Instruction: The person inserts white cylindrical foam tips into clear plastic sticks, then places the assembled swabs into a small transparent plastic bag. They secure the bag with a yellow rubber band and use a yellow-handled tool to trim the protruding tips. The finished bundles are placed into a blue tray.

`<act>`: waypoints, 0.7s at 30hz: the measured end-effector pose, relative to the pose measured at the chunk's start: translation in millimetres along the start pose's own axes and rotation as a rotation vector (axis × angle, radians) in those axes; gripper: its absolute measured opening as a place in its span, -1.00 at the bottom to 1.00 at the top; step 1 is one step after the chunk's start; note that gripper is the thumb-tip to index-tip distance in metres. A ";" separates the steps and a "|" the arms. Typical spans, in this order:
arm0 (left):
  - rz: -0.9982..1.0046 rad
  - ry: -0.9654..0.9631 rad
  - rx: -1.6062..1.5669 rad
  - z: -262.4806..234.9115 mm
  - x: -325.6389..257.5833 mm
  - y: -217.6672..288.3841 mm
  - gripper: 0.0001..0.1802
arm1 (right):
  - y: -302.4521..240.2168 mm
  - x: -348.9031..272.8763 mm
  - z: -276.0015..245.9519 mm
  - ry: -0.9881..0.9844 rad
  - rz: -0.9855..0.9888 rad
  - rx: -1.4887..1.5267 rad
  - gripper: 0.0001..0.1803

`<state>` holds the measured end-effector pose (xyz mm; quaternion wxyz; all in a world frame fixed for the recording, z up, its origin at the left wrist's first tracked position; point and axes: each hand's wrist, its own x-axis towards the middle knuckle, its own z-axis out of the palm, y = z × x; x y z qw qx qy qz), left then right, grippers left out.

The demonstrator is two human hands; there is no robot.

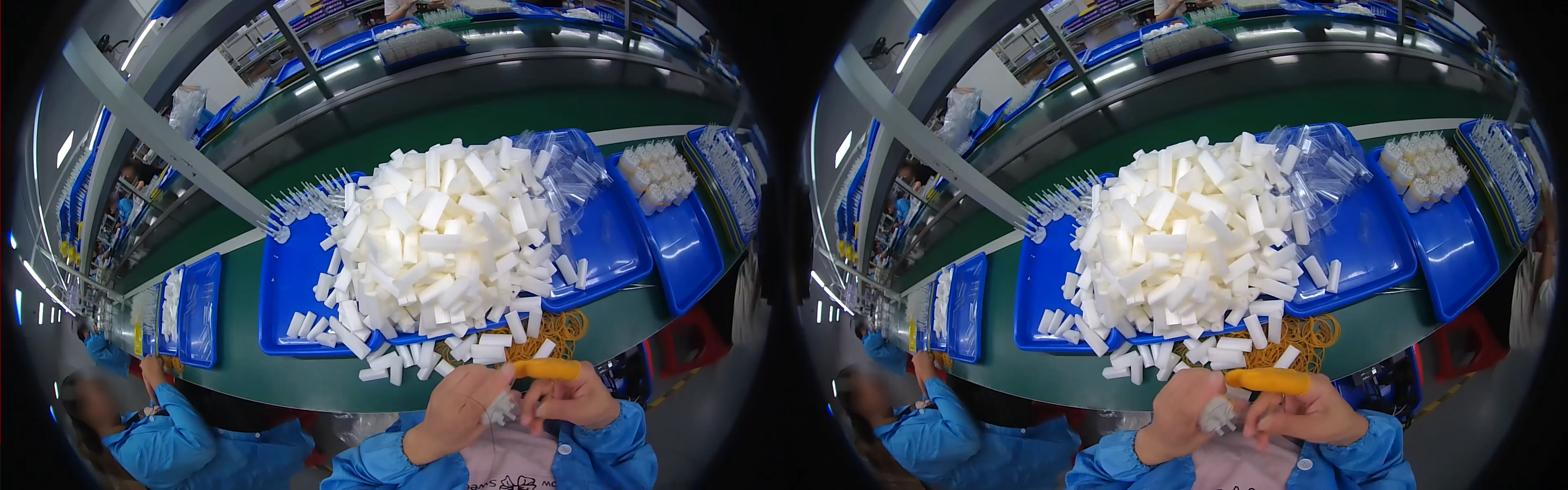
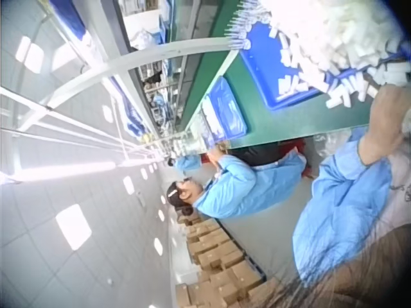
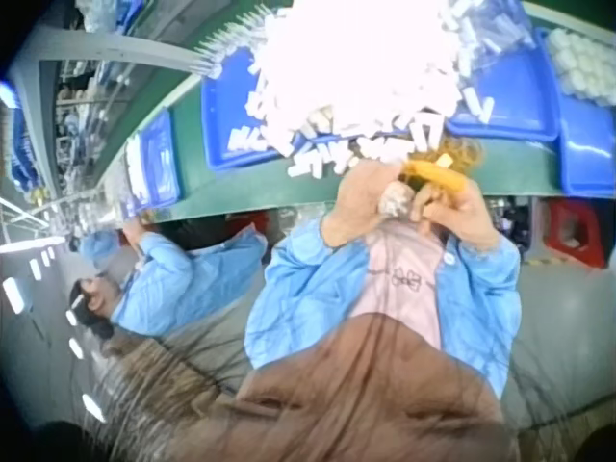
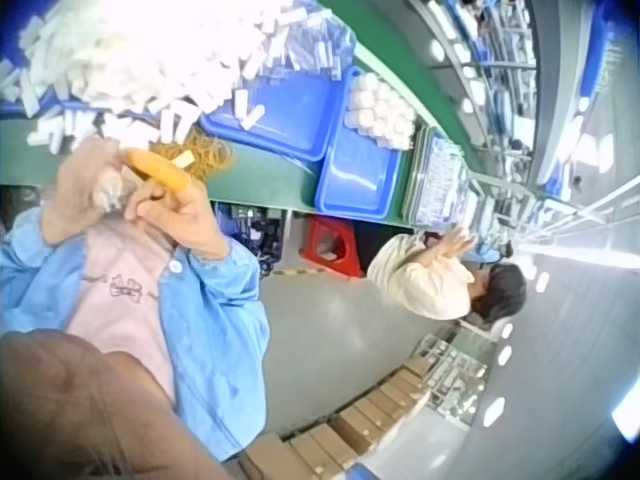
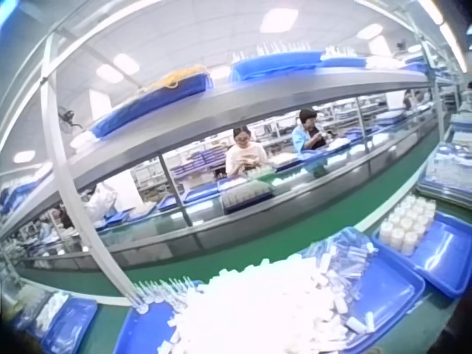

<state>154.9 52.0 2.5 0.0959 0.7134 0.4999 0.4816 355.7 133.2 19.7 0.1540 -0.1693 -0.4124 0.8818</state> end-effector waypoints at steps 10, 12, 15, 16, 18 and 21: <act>-0.549 -0.428 -0.276 7.4 2.6 7.6 0.00 | -16.2 12.2 26.5 0.184 -0.525 -1.375 -0.59; -0.602 -0.305 -0.619 13.3 -3.1 4.9 -0.18 | -28.7 14.7 5.5 0.201 -0.537 -1.072 -0.59; -0.694 -0.228 -1.156 2.8 -0.2 -1.2 -0.33 | -57.5 4.2 -53.1 0.612 -0.590 -1.200 -0.79; -0.735 -0.212 -1.211 3.5 0.8 -1.3 -0.32 | -68.3 -4.4 -64.7 0.765 -0.488 -1.246 -0.85; -0.829 -0.160 -1.309 2.9 -1.6 -1.2 -0.30 | -76.6 -24.7 -90.2 0.791 -0.289 -1.632 -0.85; -0.851 -0.219 -1.195 3.5 -6.4 -3.7 -0.31 | -65.7 -40.6 -109.3 0.926 -0.150 -1.935 -0.85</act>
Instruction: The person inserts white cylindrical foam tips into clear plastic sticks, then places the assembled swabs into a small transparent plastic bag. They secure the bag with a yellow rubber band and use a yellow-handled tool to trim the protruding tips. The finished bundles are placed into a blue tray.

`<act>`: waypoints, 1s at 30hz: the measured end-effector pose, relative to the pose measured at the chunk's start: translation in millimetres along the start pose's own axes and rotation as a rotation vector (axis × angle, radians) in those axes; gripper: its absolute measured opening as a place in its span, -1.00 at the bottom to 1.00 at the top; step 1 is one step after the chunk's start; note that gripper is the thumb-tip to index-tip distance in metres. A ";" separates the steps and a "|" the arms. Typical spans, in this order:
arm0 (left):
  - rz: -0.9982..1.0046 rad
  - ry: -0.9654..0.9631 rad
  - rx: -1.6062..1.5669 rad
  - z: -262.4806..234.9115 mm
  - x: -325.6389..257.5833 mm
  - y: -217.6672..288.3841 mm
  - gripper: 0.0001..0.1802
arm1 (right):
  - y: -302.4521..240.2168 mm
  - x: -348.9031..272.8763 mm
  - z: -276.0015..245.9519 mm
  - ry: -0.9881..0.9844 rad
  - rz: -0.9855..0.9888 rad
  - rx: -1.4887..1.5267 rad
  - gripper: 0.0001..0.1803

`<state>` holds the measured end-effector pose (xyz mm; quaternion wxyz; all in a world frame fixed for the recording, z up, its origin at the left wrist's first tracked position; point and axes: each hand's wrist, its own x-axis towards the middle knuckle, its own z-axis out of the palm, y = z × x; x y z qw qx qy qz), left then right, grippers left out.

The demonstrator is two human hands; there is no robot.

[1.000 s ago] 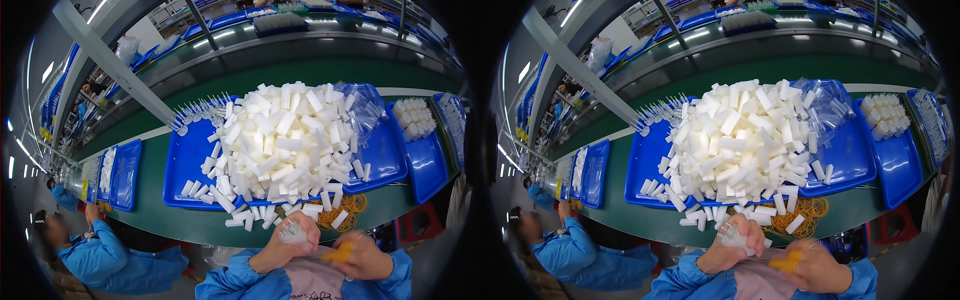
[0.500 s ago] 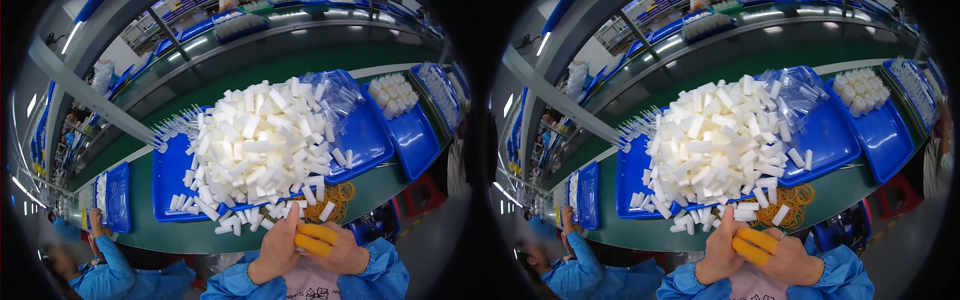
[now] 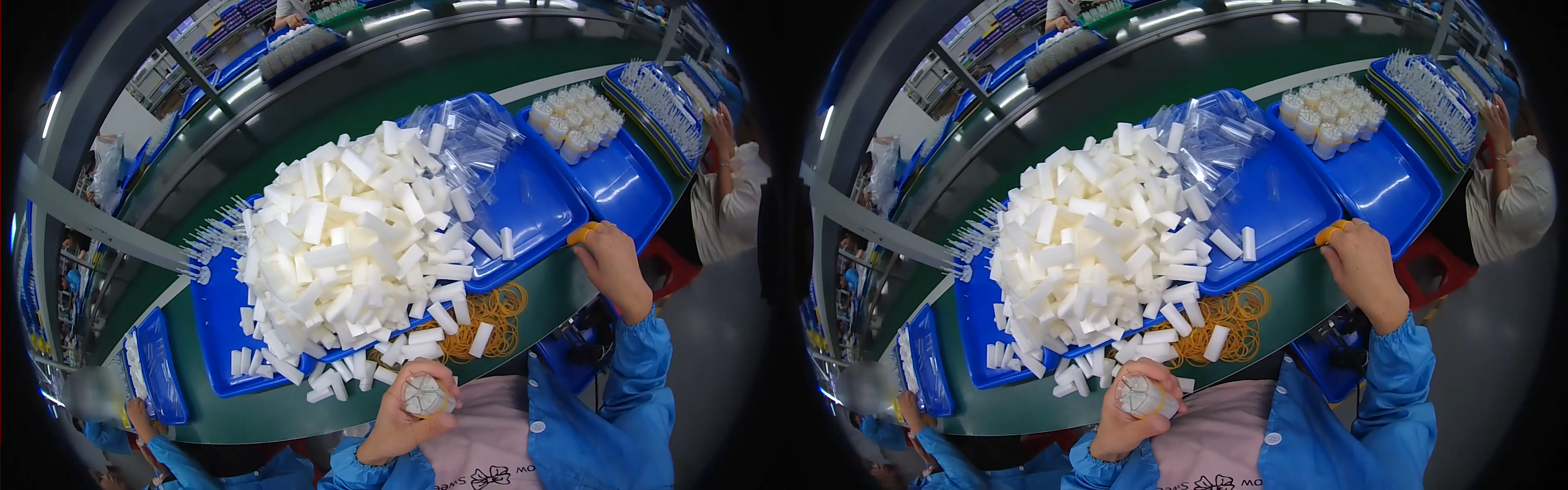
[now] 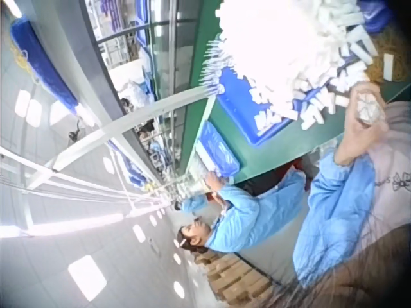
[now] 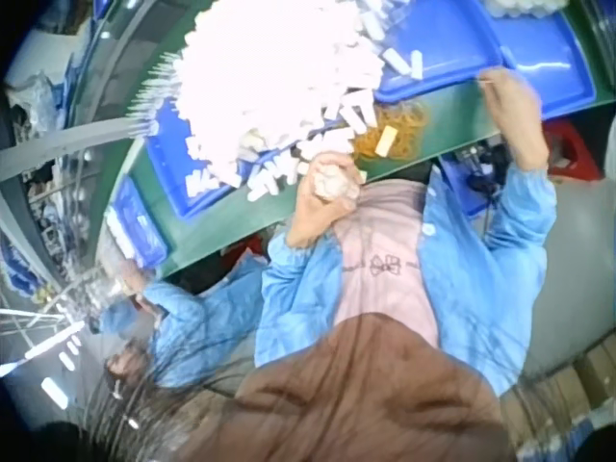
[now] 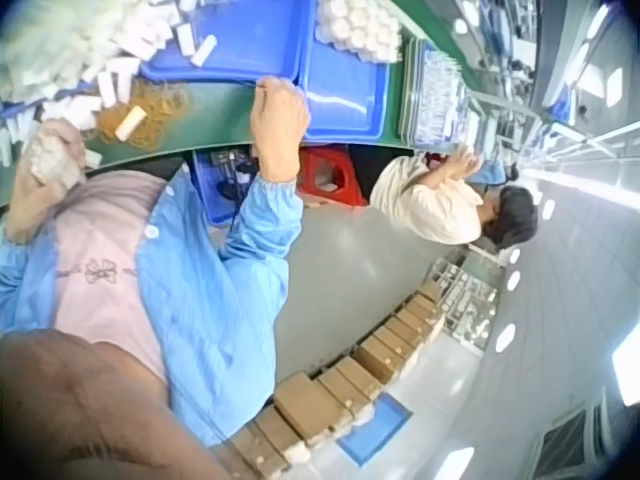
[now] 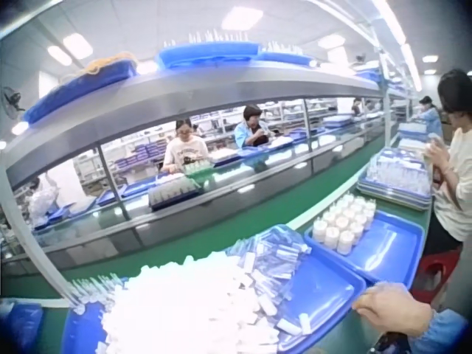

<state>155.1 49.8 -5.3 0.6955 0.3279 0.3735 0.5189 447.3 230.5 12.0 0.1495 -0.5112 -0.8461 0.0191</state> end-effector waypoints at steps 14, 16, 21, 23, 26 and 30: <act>-0.089 0.027 -0.376 -3.7 2.5 3.5 -0.14 | -6.1 -57.2 27.9 -0.235 0.010 -0.277 -0.81; -0.130 0.033 -0.452 -4.2 2.4 3.4 -0.14 | -8.0 -61.4 17.2 -0.297 0.003 -0.273 -0.83; -0.045 -0.063 -0.650 -10.9 7.5 -8.0 -0.13 | -11.6 -70.0 -20.1 -0.017 -0.059 -0.015 -0.85; -0.075 -0.067 -0.587 -12.0 7.0 -7.2 -0.14 | -17.3 -70.5 -31.9 0.147 0.109 0.299 -0.83; -0.072 -0.077 -0.418 -11.4 5.1 -7.0 -0.17 | -30.0 -67.5 -8.7 0.497 0.486 0.880 -0.84; -0.103 -0.004 -0.397 -9.7 3.7 -9.4 -0.23 | -26.2 -48.3 17.6 0.171 0.152 0.320 -0.84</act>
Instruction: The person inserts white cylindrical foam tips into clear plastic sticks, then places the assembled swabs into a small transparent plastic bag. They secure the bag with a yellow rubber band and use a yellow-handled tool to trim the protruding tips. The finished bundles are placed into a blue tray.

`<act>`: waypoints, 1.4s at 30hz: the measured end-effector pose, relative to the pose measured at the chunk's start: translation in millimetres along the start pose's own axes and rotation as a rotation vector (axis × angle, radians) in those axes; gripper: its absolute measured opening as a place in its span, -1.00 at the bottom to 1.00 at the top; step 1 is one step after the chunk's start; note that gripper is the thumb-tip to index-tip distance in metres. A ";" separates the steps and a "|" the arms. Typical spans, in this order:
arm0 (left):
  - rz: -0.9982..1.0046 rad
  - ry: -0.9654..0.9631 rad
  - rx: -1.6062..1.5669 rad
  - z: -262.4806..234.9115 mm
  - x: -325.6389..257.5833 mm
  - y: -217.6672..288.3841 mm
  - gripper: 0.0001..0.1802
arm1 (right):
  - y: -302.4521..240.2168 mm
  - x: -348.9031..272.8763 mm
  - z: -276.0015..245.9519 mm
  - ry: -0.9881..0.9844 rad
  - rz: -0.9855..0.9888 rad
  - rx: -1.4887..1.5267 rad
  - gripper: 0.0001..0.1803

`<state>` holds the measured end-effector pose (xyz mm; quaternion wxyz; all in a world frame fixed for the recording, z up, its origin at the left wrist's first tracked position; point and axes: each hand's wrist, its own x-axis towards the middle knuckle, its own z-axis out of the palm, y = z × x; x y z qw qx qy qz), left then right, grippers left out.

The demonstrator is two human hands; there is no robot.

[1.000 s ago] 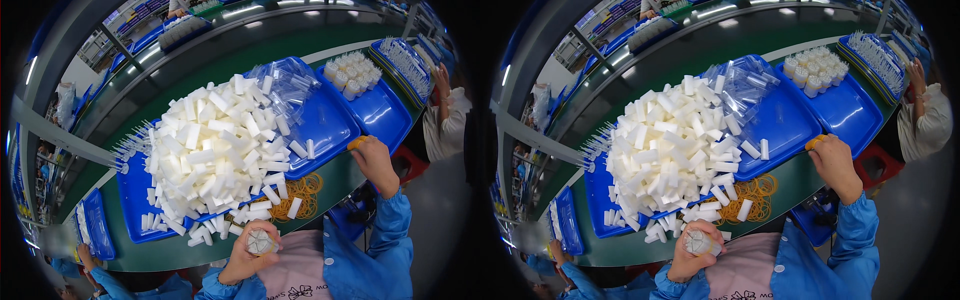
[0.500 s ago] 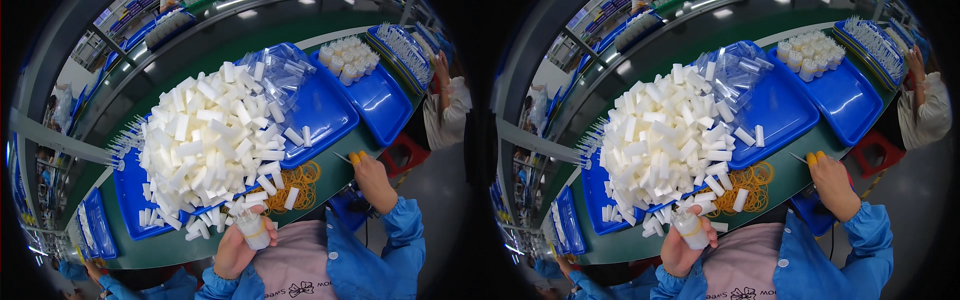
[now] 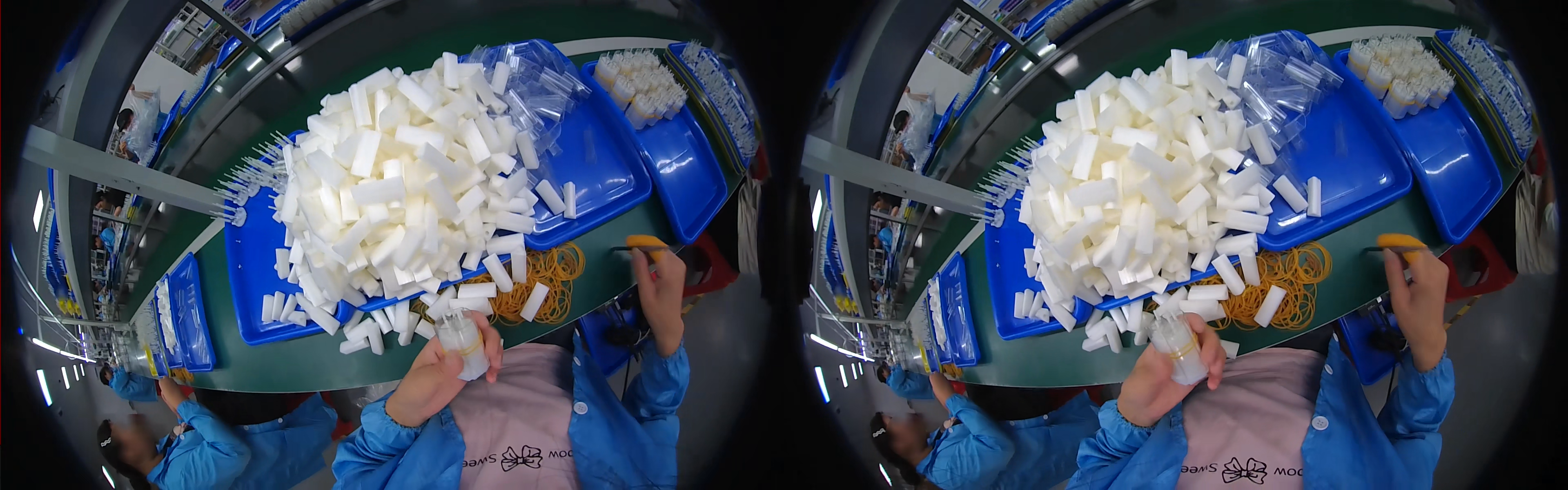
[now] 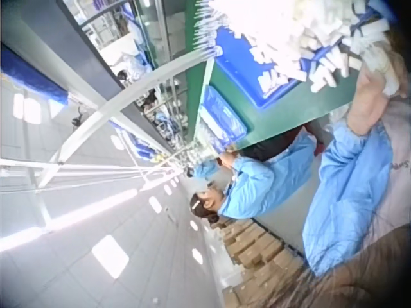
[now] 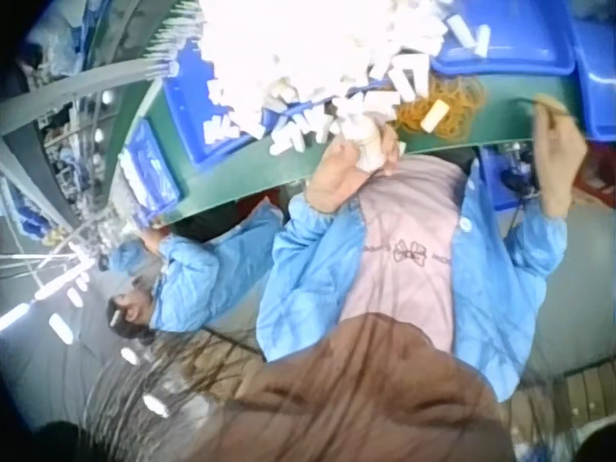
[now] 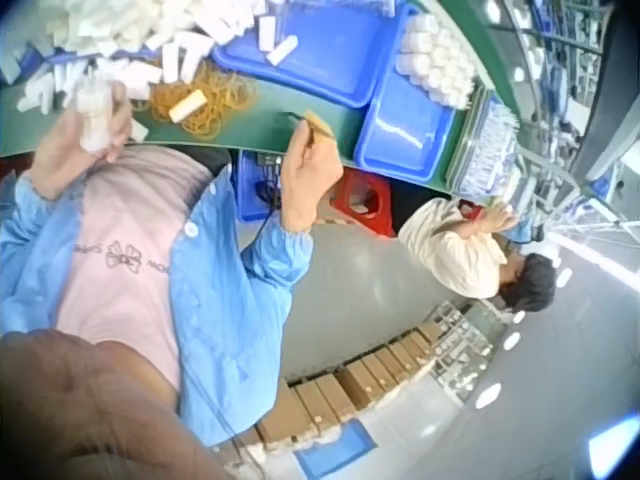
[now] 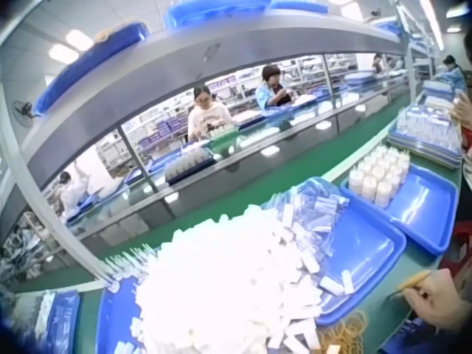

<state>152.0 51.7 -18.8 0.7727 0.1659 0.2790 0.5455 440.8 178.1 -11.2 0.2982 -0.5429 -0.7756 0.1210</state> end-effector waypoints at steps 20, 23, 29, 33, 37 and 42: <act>0.095 0.063 0.712 6.0 5.4 -7.4 -0.17 | -95.5 4.9 30.3 -0.482 0.225 1.275 -0.83; 0.080 0.065 0.735 5.1 5.1 -6.7 -0.15 | -94.7 3.3 31.6 -0.510 0.248 1.214 -0.85; 0.195 0.095 0.856 0.7 6.2 -11.0 -0.19 | -96.9 9.3 34.2 -0.502 0.138 1.153 -0.85; 0.258 0.128 0.968 6.0 10.0 -8.6 -0.20 | -99.3 9.8 36.4 -0.551 0.122 1.180 -0.85; 0.355 0.174 1.201 10.4 11.5 -3.2 -0.23 | -98.0 8.2 37.7 -0.524 0.032 1.072 -0.85; 0.435 0.209 1.411 12.8 14.7 -0.4 -0.28 | -92.1 3.8 45.9 -0.440 -0.103 0.905 -0.85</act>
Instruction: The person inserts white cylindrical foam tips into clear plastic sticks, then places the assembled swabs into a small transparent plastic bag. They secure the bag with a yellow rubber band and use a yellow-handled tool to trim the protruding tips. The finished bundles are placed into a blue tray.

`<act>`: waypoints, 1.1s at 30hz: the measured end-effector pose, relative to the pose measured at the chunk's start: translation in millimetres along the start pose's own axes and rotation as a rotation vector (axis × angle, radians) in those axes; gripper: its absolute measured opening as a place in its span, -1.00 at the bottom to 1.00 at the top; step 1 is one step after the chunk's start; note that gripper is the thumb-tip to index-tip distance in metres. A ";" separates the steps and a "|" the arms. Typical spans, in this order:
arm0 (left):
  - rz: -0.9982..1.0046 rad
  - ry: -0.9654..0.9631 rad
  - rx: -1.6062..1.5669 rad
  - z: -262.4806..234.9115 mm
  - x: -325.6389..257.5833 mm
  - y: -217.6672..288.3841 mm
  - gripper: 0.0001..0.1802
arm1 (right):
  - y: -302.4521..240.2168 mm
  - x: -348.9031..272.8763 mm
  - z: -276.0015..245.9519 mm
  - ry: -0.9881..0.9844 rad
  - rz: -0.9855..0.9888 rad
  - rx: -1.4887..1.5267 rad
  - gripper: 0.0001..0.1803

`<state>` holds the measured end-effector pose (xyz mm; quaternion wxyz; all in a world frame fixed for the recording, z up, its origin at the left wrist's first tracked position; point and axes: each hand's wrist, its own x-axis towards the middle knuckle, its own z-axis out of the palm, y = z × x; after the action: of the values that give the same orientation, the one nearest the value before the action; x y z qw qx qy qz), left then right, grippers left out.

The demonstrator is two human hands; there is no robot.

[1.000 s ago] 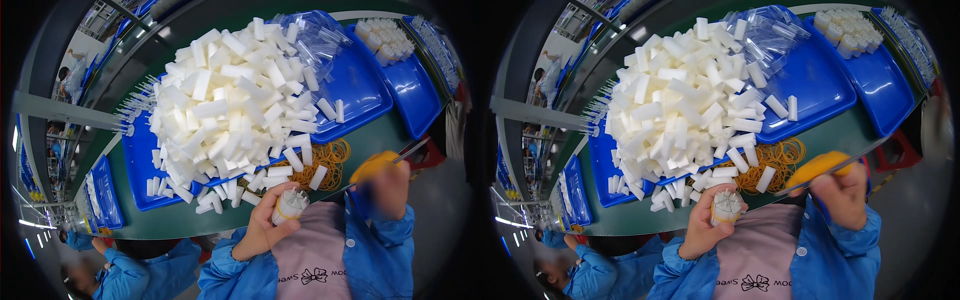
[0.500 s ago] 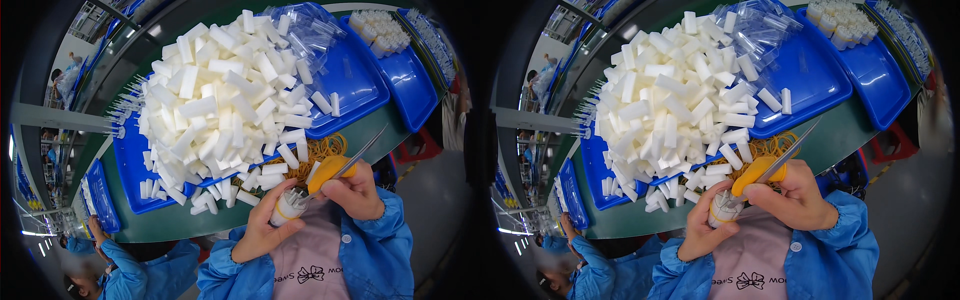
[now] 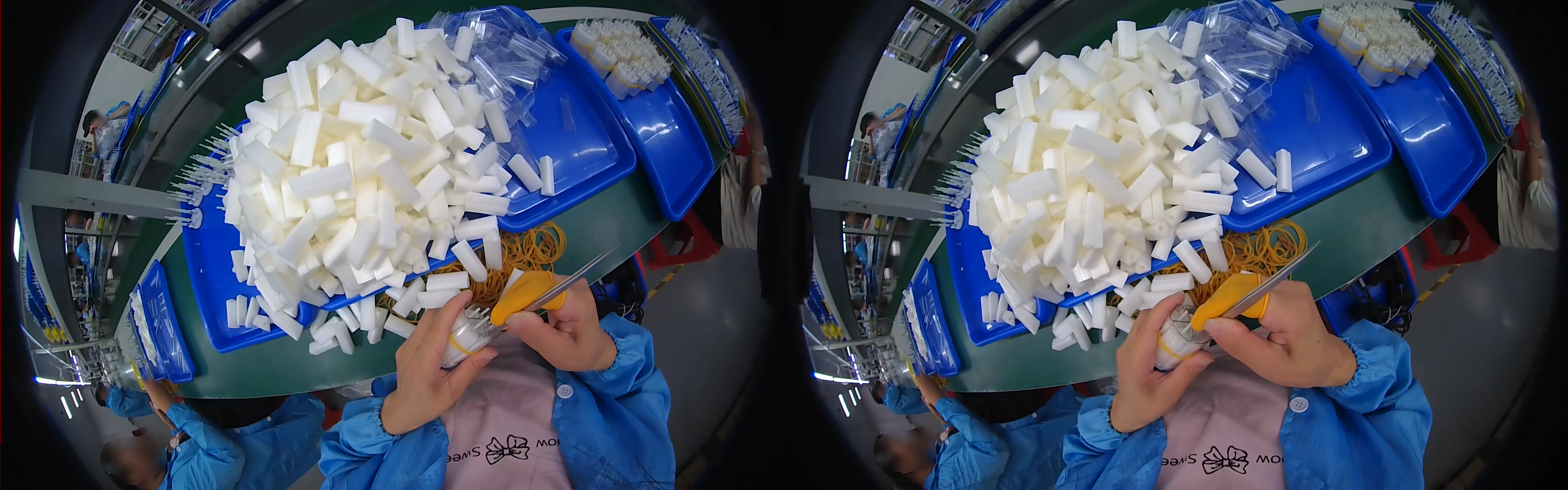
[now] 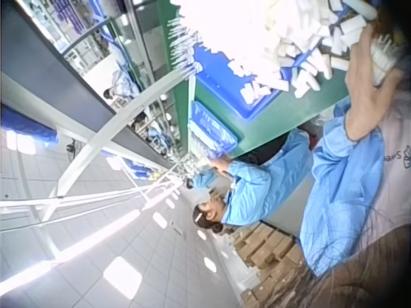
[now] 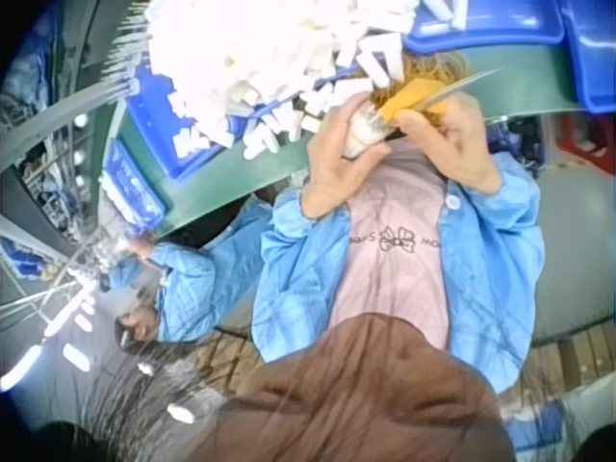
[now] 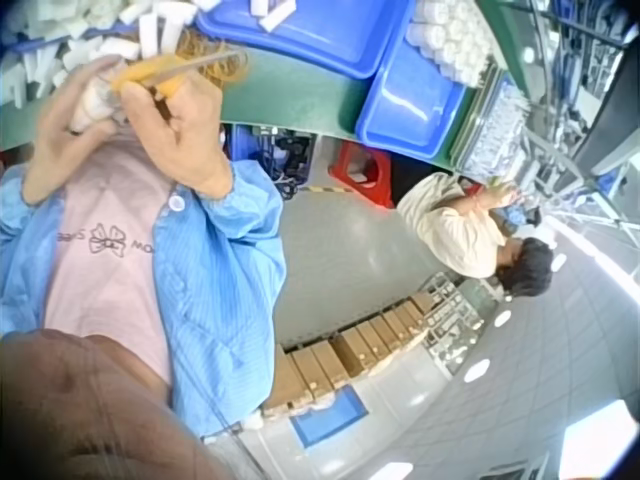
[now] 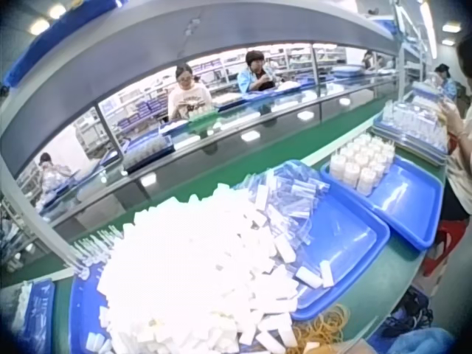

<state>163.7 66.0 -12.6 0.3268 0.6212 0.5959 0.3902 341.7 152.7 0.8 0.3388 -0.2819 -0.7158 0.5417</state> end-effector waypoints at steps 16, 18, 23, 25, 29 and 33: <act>-0.198 -0.103 -0.435 -0.9 -8.5 -10.0 -0.23 | 0.9 -8.9 -6.0 0.237 0.205 0.533 -0.81; -0.184 -0.120 -0.383 -2.7 -8.1 -9.3 -0.24 | 0.8 -5.4 -6.0 0.189 0.175 0.479 -0.82; -0.393 -0.242 -0.832 -8.0 -10.6 -9.8 -0.23 | -0.1 -2.5 -3.0 0.161 0.180 0.460 -0.82; -0.423 -0.264 -0.905 -8.3 -10.2 -9.8 -0.23 | -2.5 -3.2 -0.9 0.166 0.224 0.478 -0.83; -0.410 -0.279 -0.928 -7.6 -10.6 -9.7 -0.24 | -4.4 -0.4 -3.1 0.012 0.249 0.359 -0.85; -0.397 -0.274 -0.929 -5.2 -11.0 -9.3 -0.26 | -0.7 2.7 -0.8 -0.017 0.074 0.173 -0.85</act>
<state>154.9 55.4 -19.2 0.7104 0.3311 0.4183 0.4591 340.6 155.1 2.1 0.3356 -0.2732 -0.6581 0.6161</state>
